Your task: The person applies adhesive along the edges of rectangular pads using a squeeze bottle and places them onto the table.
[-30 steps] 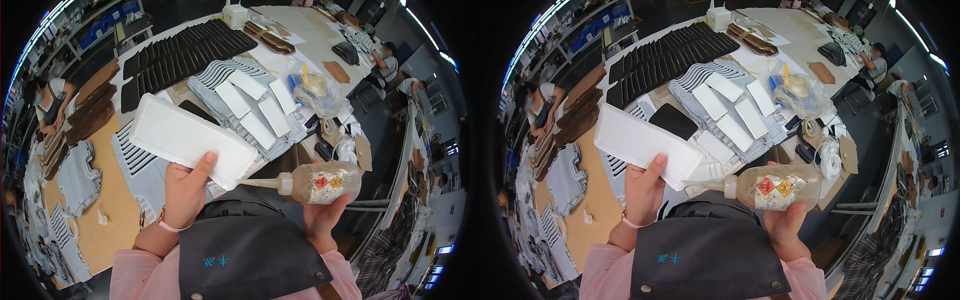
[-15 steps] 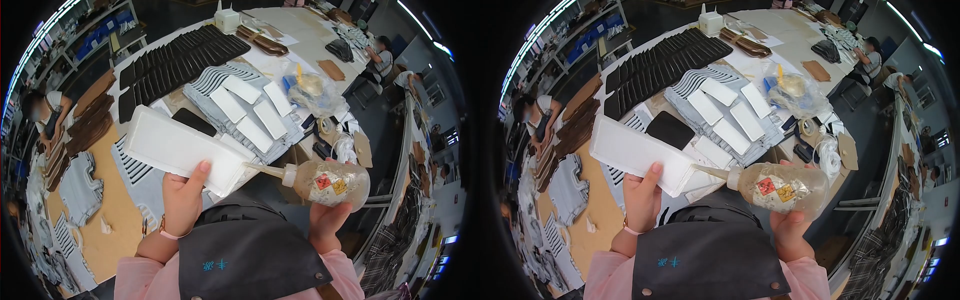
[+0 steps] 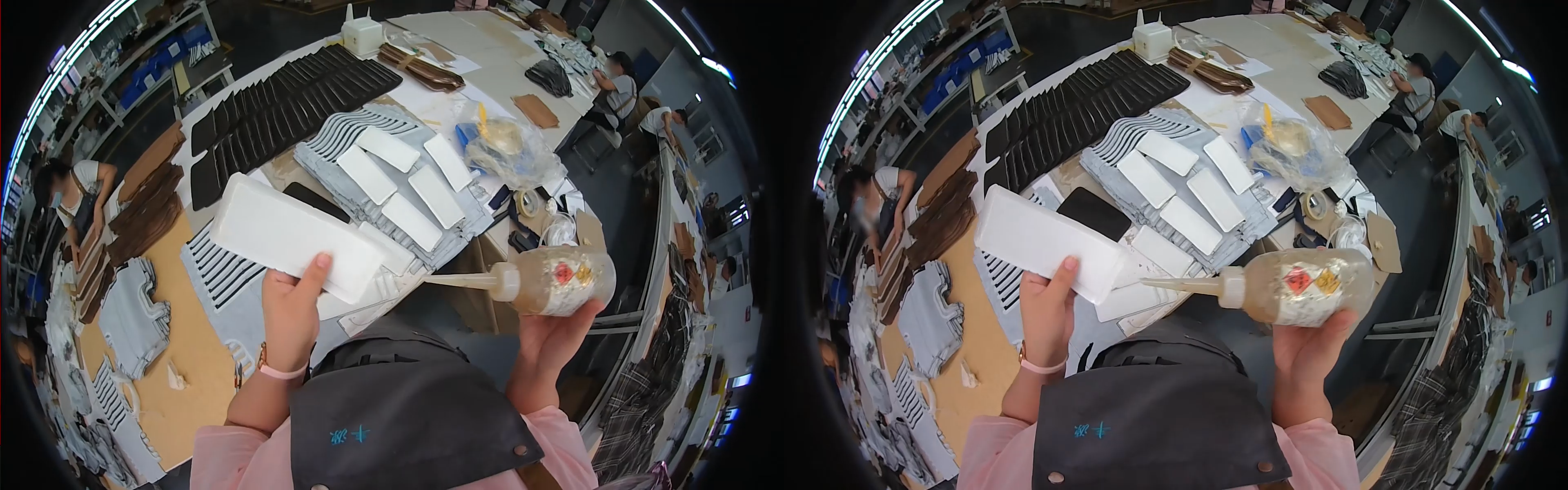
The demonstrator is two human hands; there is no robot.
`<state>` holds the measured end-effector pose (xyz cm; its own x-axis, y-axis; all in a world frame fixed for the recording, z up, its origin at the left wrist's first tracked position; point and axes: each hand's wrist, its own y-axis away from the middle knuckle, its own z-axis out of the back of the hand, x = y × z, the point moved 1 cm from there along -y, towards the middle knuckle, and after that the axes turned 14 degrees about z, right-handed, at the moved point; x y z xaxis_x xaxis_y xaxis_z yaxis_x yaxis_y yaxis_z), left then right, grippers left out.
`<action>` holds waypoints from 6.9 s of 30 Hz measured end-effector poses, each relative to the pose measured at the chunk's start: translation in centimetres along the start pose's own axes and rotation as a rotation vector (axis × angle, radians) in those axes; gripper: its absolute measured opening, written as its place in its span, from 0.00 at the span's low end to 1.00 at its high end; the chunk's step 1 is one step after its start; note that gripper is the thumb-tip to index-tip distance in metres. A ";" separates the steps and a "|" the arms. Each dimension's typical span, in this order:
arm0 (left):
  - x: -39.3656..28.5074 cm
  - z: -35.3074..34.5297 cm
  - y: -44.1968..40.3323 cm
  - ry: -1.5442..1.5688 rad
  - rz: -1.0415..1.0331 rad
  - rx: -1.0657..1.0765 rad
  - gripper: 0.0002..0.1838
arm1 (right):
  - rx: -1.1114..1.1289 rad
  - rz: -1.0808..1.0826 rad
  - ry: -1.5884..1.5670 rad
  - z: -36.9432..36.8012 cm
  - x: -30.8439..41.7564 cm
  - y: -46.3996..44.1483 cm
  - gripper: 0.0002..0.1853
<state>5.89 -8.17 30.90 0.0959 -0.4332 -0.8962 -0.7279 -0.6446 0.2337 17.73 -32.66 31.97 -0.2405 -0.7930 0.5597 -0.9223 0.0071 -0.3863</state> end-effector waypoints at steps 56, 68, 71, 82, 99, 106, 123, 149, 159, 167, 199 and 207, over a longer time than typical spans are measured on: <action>21.1 19.8 -29.0 -1.738 0.518 -0.213 0.17 | -0.425 -0.337 -0.047 5.1 0.8 -0.9 0.24; 16.9 15.7 -25.0 -0.846 0.113 -0.788 0.16 | -0.451 -0.331 -0.012 4.5 0.7 -0.5 0.23; 15.0 17.4 -22.8 -0.911 -0.016 -0.841 0.14 | -0.409 -0.347 -0.023 4.5 0.5 -0.4 0.23; 5.5 20.5 -12.3 -0.654 -0.174 -0.806 0.11 | -0.362 -0.429 -0.108 3.6 -1.5 -0.2 0.22; -4.7 34.3 -29.9 -1.357 -0.330 -0.902 0.31 | -0.319 -0.427 -0.006 -1.0 -3.8 2.2 0.22; 12.0 24.2 -23.0 -1.201 -0.136 -0.404 0.17 | -0.310 -0.484 -0.014 -1.1 -4.5 2.3 0.23; 23.2 13.5 -7.9 -1.611 -0.219 0.063 0.34 | -0.187 -0.607 -0.159 2.3 -4.6 0.5 0.26; 7.8 12.8 -3.4 0.466 0.337 -0.016 0.13 | -0.119 -0.671 -0.088 1.5 -4.8 -0.8 0.25; 1.5 6.9 -0.2 0.359 0.207 0.153 0.21 | 0.103 -0.537 -0.237 0.6 -5.0 -0.8 0.29; 0.5 5.7 0.9 0.322 0.215 0.223 0.21 | 0.180 -0.503 -0.287 1.0 -4.9 -1.2 0.28; 0.0 4.3 2.3 0.284 0.254 0.177 0.20 | 0.190 -0.486 -0.316 0.3 -4.2 -1.2 0.31; -0.8 2.9 2.9 0.247 0.175 0.176 0.19 | 0.162 -0.201 0.058 -1.8 -3.5 -0.5 0.44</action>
<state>1.72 -7.88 31.21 0.1048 -0.6809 -0.7249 -0.8517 -0.4378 0.2881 18.47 -28.80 31.57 -0.0791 -0.7323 0.6764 -0.8942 -0.2478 -0.3728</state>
